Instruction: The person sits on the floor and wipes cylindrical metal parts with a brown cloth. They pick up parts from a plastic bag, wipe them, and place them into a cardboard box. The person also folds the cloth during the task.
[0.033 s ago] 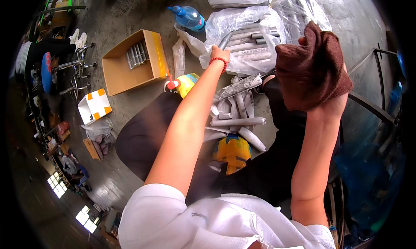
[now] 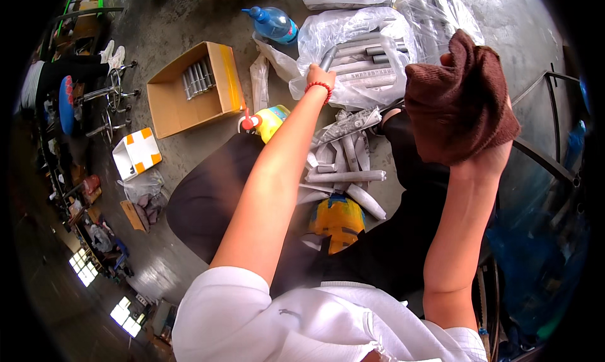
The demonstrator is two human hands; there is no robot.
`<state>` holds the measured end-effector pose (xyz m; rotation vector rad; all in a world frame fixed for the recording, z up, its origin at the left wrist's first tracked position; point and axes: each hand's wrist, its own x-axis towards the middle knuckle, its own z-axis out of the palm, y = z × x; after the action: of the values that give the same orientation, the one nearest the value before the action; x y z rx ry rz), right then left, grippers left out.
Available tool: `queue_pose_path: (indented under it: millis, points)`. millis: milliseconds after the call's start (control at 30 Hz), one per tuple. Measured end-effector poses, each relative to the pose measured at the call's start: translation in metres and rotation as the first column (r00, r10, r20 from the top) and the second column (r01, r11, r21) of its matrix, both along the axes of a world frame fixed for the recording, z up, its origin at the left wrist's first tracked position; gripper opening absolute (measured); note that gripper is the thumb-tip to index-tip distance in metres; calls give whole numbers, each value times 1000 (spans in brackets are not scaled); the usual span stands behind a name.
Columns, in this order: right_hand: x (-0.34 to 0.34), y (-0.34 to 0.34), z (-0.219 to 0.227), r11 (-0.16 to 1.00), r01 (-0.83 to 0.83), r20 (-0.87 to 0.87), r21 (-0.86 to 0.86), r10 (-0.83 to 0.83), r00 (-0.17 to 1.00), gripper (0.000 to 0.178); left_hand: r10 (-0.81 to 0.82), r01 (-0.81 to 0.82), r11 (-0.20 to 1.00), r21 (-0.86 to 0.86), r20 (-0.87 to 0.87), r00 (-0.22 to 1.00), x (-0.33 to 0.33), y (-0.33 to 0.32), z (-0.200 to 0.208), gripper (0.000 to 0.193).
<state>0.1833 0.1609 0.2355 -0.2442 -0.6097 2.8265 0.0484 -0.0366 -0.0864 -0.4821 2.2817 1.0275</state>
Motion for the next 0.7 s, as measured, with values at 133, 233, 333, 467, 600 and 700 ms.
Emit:
queue_pose_path:
  millis: [133,233,333,467,600,700]
  points:
    - [-8,14,3,967,133,220,218,-181,959,41,-370,358,877,-322,23,929,-3,8,-13,32]
    - [-25,15,17,950,226,303,218,-285,909,40,-147,155,988,-12,251,957,-1,9,7,28]
    - [-22,33,4,960,137,114,246,-168,979,36,149,-478,686,548,537,830,32,4,81,24]
    - [-28,11,2,984,163,116,71,-171,978,26,153,-234,407,883,187,970,99,-1,224,31]
    - [-8,-65,20,992,-96,159,84,81,984,34,65,29,475,879,-69,995,140,-33,336,29]
    - [34,-149,76,860,-141,179,490,59,982,42,-30,514,746,423,-750,661,156,-53,367,23]
